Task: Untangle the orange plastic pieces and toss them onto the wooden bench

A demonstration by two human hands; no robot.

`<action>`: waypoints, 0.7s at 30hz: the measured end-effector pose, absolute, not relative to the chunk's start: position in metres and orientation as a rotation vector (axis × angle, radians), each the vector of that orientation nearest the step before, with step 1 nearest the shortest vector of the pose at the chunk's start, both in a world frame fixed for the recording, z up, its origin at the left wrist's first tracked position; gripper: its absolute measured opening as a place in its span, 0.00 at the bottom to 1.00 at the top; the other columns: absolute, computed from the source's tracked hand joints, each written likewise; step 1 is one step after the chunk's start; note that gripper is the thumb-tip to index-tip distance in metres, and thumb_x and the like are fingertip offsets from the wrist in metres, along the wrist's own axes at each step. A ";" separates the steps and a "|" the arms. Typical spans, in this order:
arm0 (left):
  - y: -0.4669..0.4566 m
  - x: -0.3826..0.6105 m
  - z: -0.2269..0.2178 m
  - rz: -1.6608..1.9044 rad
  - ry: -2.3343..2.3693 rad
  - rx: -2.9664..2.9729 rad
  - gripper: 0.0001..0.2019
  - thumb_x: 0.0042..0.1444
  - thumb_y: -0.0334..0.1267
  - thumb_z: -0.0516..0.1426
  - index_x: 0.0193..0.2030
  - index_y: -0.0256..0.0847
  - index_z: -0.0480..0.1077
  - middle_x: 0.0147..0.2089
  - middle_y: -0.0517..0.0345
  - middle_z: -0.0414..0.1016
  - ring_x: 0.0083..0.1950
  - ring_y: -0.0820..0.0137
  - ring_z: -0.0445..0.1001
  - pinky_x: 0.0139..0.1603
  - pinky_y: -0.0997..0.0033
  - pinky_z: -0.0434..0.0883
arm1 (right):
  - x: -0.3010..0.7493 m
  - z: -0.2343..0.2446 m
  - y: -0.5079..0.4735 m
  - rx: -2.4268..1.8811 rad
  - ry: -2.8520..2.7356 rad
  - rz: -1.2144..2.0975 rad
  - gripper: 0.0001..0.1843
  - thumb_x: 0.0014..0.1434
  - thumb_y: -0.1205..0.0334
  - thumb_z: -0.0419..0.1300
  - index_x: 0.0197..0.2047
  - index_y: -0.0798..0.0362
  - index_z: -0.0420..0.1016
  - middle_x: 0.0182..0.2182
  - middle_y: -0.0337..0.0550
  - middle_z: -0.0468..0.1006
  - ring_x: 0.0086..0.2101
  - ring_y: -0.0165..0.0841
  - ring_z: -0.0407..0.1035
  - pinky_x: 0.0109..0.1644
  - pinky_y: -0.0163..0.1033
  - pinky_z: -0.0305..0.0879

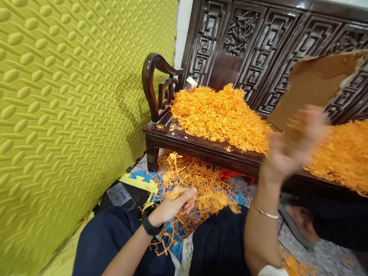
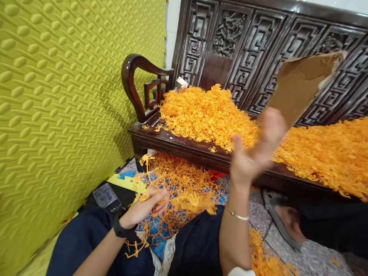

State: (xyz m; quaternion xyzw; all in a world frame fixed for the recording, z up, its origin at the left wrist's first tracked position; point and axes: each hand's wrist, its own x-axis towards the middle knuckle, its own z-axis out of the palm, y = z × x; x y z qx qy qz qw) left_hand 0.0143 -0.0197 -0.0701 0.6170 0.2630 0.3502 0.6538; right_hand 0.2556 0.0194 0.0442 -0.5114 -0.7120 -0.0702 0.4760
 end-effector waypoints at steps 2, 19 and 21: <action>-0.017 0.008 -0.068 0.771 0.641 1.467 0.27 0.58 0.57 0.47 0.15 0.40 0.55 0.15 0.66 0.55 0.19 0.78 0.56 0.24 0.73 0.55 | 0.230 0.030 0.045 -1.241 -1.790 -0.170 0.38 0.57 0.44 0.55 0.66 0.47 0.49 0.65 0.44 0.50 0.65 0.47 0.34 0.65 0.62 0.35; -0.019 0.000 -0.067 0.573 0.746 1.617 0.26 0.56 0.57 0.49 0.16 0.39 0.58 0.13 0.68 0.56 0.16 0.79 0.55 0.22 0.76 0.56 | 0.159 -0.004 0.009 -0.871 -1.306 0.842 0.05 0.49 0.62 0.66 0.28 0.55 0.75 0.23 0.38 0.75 0.20 0.24 0.63 0.24 0.31 0.61; -0.028 0.005 -0.067 0.614 0.755 1.538 0.27 0.56 0.59 0.48 0.16 0.40 0.57 0.13 0.68 0.55 0.15 0.79 0.54 0.20 0.75 0.54 | 0.182 0.001 0.013 -0.765 -1.081 0.618 0.04 0.51 0.64 0.63 0.27 0.55 0.74 0.23 0.37 0.73 0.20 0.22 0.62 0.22 0.30 0.58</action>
